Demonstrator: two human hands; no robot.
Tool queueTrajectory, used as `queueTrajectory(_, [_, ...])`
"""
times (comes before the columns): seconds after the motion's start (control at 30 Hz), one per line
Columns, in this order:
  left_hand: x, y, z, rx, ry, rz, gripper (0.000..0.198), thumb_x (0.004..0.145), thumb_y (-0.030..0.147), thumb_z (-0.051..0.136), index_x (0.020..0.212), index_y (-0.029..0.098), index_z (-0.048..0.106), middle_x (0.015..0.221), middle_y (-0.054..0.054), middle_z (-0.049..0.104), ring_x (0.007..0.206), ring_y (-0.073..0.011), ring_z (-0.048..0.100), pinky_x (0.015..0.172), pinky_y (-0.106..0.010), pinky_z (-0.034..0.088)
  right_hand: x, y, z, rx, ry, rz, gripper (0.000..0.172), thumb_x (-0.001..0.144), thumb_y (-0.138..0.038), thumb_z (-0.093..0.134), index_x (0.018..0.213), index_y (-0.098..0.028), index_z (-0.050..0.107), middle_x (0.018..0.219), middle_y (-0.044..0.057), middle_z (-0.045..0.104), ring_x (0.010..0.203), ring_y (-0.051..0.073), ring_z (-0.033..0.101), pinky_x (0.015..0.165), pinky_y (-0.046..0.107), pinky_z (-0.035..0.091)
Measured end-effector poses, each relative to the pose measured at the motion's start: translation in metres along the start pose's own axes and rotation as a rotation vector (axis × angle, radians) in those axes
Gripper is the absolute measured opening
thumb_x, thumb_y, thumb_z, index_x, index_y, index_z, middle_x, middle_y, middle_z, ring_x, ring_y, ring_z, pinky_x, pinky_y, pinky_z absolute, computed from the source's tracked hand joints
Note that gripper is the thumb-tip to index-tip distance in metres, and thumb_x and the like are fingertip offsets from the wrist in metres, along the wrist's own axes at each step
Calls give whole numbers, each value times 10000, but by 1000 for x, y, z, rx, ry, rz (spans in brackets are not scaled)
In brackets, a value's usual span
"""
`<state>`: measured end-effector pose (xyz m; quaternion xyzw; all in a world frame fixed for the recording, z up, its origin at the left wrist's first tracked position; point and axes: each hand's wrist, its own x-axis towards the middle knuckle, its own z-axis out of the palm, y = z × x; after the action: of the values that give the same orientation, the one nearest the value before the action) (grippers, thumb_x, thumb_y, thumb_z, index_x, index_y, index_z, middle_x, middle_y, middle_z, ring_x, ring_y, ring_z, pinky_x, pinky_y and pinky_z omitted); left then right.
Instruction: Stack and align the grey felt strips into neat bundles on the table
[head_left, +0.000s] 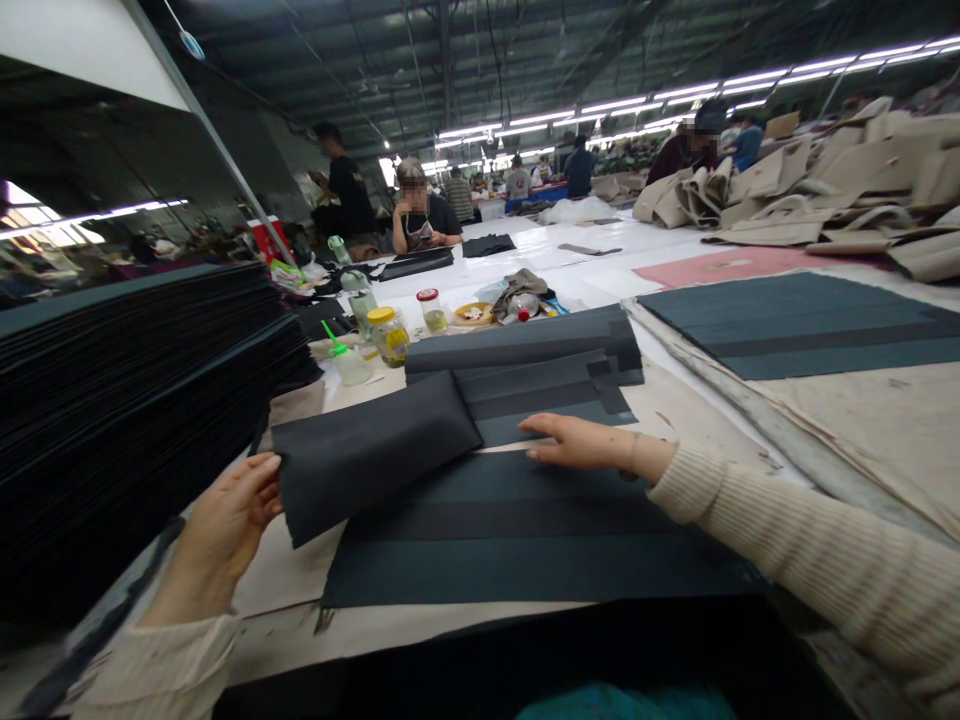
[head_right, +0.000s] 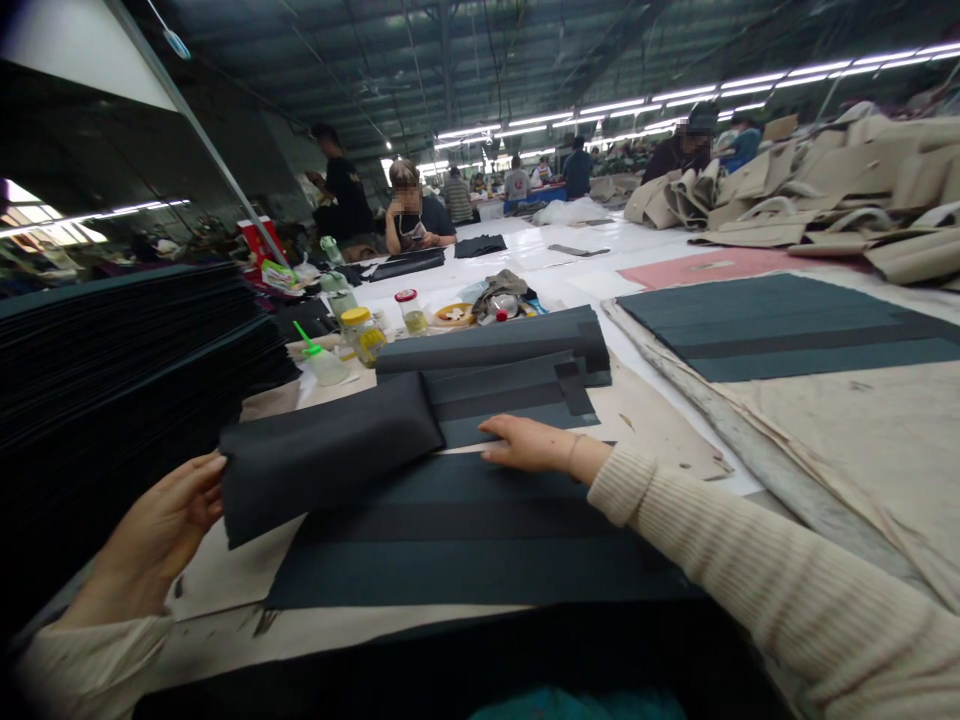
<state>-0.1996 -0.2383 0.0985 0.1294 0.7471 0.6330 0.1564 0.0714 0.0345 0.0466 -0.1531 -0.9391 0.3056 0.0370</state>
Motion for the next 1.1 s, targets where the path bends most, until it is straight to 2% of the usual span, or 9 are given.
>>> queueTrajectory(0.1, [-23, 4, 37, -98, -205, 74, 227, 590, 286, 666, 754, 190, 542, 538, 63, 559, 458, -81, 496, 398, -156, 382, -2, -28, -1, 224, 54, -7, 613, 783, -466, 505, 1302, -164, 383, 1268, 118, 483, 1142, 224, 474, 964, 355, 380])
queueTrajectory(0.2, [-54, 10, 90, -37, -382, 216, 277, 631, 359, 651, 814, 179, 547, 610, 33, 578, 528, -117, 550, 440, -196, 420, -8, -64, -6, 346, 113, -49, 747, 762, -537, 502, 1368, -174, 256, 1290, 123, 459, 1147, 223, 470, 945, 352, 397])
queueTrajectory(0.3, [-78, 15, 144, -33, -645, 358, 205, 731, 343, 565, 847, 175, 583, 806, -27, 642, 780, -176, 604, 664, -265, 492, -14, -84, -15, 222, 196, -25, 886, 706, -572, 546, 1392, -142, 186, 1332, 150, 398, 1175, 261, 435, 953, 375, 382])
queueTrajectory(0.43, [-85, 6, 188, -80, -945, 383, 313, 815, 269, 446, 1104, 195, 542, 1160, -63, 579, 1082, -216, 514, 905, -333, 424, -15, -55, -32, 58, 329, 51, 696, 737, -482, 542, 1325, -159, 355, 1232, 114, 517, 1082, 265, 517, 893, 373, 429])
queueTrajectory(0.57, [-78, -18, 204, 231, -1119, 426, 350, 801, 225, 460, 1140, 177, 533, 1192, -83, 566, 1094, -212, 514, 949, -349, 395, -11, 3, -45, -113, 308, 148, 342, 771, -264, 483, 1089, -199, 593, 1028, 55, 644, 936, 230, 596, 821, 340, 471])
queueTrajectory(0.7, [-73, -34, 213, 571, -1098, 705, 354, 795, 231, 466, 1132, 159, 549, 1181, -98, 571, 1098, -220, 506, 976, -358, 364, -10, 45, -49, -388, 330, 318, 270, 743, -194, 464, 935, -222, 652, 863, 67, 675, 800, 249, 625, 720, 351, 492])
queueTrajectory(0.8, [-70, -39, 222, 648, -1106, 886, 364, 820, 255, 440, 1165, 171, 521, 1187, -95, 564, 1103, -206, 498, 974, -343, 364, -8, 52, -58, -422, 395, 354, 237, 762, -216, 444, 864, -210, 659, 790, 73, 672, 750, 248, 623, 678, 345, 489])
queueTrajectory(0.93, [-62, -49, 232, 697, -1093, 1043, 375, 840, 292, 423, 1190, 176, 493, 1254, -101, 510, 1175, -197, 433, 1016, -344, 303, -1, 25, -84, -194, 498, 267, 222, 776, -303, 456, 755, -182, 641, 671, 20, 640, 672, 203, 606, 620, 299, 487])
queueTrajectory(1.1, [-57, -64, 236, 780, -854, 986, 441, 863, 390, 357, 1249, 188, 426, 1351, -114, 398, 1252, -242, 331, 1026, -450, 243, 1, -23, -114, 252, 573, 189, 239, 733, -377, 545, 763, -155, 630, 609, 8, 617, 555, 170, 583, 515, 292, 492])
